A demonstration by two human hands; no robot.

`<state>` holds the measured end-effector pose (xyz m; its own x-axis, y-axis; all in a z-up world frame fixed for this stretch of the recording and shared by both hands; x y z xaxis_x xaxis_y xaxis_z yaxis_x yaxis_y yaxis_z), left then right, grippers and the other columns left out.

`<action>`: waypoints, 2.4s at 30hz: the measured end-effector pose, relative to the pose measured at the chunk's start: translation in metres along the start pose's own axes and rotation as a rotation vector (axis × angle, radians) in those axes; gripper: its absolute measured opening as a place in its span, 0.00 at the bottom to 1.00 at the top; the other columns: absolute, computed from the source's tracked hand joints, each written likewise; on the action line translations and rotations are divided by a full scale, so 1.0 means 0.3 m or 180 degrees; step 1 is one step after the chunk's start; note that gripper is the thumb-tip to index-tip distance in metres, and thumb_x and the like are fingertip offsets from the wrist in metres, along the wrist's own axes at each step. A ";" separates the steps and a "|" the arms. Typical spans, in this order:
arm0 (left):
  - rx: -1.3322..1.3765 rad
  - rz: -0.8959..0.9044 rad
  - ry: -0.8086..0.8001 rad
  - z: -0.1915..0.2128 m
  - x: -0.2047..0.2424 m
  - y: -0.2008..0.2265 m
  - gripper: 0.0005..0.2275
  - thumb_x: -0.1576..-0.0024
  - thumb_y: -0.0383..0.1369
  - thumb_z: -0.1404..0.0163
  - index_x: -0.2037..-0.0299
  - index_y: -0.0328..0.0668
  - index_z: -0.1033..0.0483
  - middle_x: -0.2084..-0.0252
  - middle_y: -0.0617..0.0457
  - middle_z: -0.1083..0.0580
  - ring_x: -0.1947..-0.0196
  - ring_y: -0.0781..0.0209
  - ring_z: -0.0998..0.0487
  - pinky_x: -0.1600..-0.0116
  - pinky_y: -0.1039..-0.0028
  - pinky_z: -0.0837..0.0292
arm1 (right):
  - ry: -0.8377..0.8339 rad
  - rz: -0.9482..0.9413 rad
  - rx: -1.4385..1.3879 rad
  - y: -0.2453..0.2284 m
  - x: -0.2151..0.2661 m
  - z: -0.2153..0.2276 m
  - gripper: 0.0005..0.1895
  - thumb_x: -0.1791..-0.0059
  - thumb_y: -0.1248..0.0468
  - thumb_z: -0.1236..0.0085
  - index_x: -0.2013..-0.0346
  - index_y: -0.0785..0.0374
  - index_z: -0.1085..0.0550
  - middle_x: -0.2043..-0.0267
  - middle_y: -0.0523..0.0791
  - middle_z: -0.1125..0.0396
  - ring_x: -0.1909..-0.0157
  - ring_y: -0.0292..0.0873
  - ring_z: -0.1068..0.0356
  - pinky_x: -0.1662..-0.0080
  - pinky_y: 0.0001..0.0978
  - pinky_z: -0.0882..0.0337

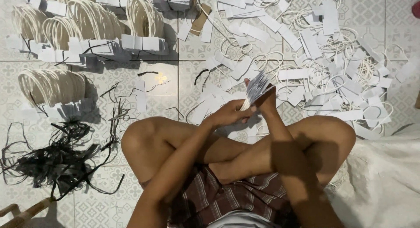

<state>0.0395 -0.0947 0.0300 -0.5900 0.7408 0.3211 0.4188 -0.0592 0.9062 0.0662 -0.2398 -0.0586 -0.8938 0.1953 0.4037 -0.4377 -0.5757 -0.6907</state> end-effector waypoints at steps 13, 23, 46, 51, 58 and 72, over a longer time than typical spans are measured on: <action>-0.0138 0.0052 0.0081 0.055 -0.065 -0.104 0.17 0.33 0.47 0.56 0.65 0.44 0.28 0.74 0.53 0.27 0.68 0.61 0.32 0.56 0.71 0.39 | -0.0063 0.0244 0.0048 -0.045 -0.012 0.008 0.12 0.50 0.64 0.45 0.70 0.73 0.22 0.73 0.60 0.28 0.63 0.66 0.25 0.60 0.54 0.26; 0.0242 -0.0175 -0.0195 0.029 -0.055 -0.133 0.13 0.33 0.42 0.53 0.60 0.43 0.24 0.70 0.50 0.23 0.66 0.60 0.25 0.50 0.69 0.33 | -0.0112 0.0420 0.0078 -0.067 0.011 0.014 0.11 0.50 0.64 0.44 0.70 0.71 0.22 0.73 0.60 0.28 0.62 0.66 0.26 0.59 0.55 0.27; 0.0373 0.0087 -0.0075 0.153 -0.072 -0.177 0.29 0.46 0.17 0.59 0.31 0.36 0.42 0.46 0.40 0.27 0.43 0.50 0.28 0.45 0.70 0.28 | -0.0306 0.0867 0.0245 -0.096 0.046 0.043 0.10 0.49 0.63 0.42 0.68 0.68 0.22 0.71 0.59 0.28 0.61 0.68 0.27 0.57 0.56 0.28; 0.1297 0.0288 0.0300 0.218 -0.097 -0.270 0.34 0.38 0.65 0.62 0.26 0.62 0.46 0.29 0.33 0.40 0.33 0.41 0.35 0.32 0.57 0.38 | -0.0351 0.0967 0.0250 -0.112 0.059 0.029 0.09 0.48 0.63 0.41 0.68 0.67 0.21 0.70 0.59 0.28 0.61 0.68 0.27 0.57 0.57 0.29; 0.1746 0.0884 0.0116 0.121 0.019 -0.066 0.45 0.49 0.73 0.62 0.24 0.61 0.48 0.30 0.37 0.37 0.33 0.40 0.32 0.33 0.55 0.36 | -0.0500 0.0580 -0.0272 -0.079 0.075 0.002 0.07 0.55 0.65 0.41 0.74 0.66 0.21 0.77 0.57 0.29 0.69 0.59 0.27 0.59 0.47 0.25; 0.0694 0.0779 0.0284 0.126 -0.047 -0.217 0.45 0.50 0.42 0.31 0.25 0.44 0.49 0.36 0.41 0.33 0.41 0.47 0.30 0.48 0.63 0.22 | -0.0620 0.0865 0.0254 -0.183 0.081 -0.001 0.09 0.52 0.67 0.46 0.70 0.71 0.21 0.72 0.63 0.28 0.62 0.71 0.27 0.56 0.57 0.28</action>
<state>0.0466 -0.0760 -0.0440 -0.5078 0.6603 0.5533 0.6876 -0.0763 0.7221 0.0686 -0.2032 -0.0111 -0.9379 -0.1246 0.3237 -0.1703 -0.6477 -0.7426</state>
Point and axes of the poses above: each hand's wrist, its own x-axis away from the middle knuckle, its own z-axis out of the back of the hand, y = z × x, the point moved 8 cm from there along -x, towards the middle knuckle
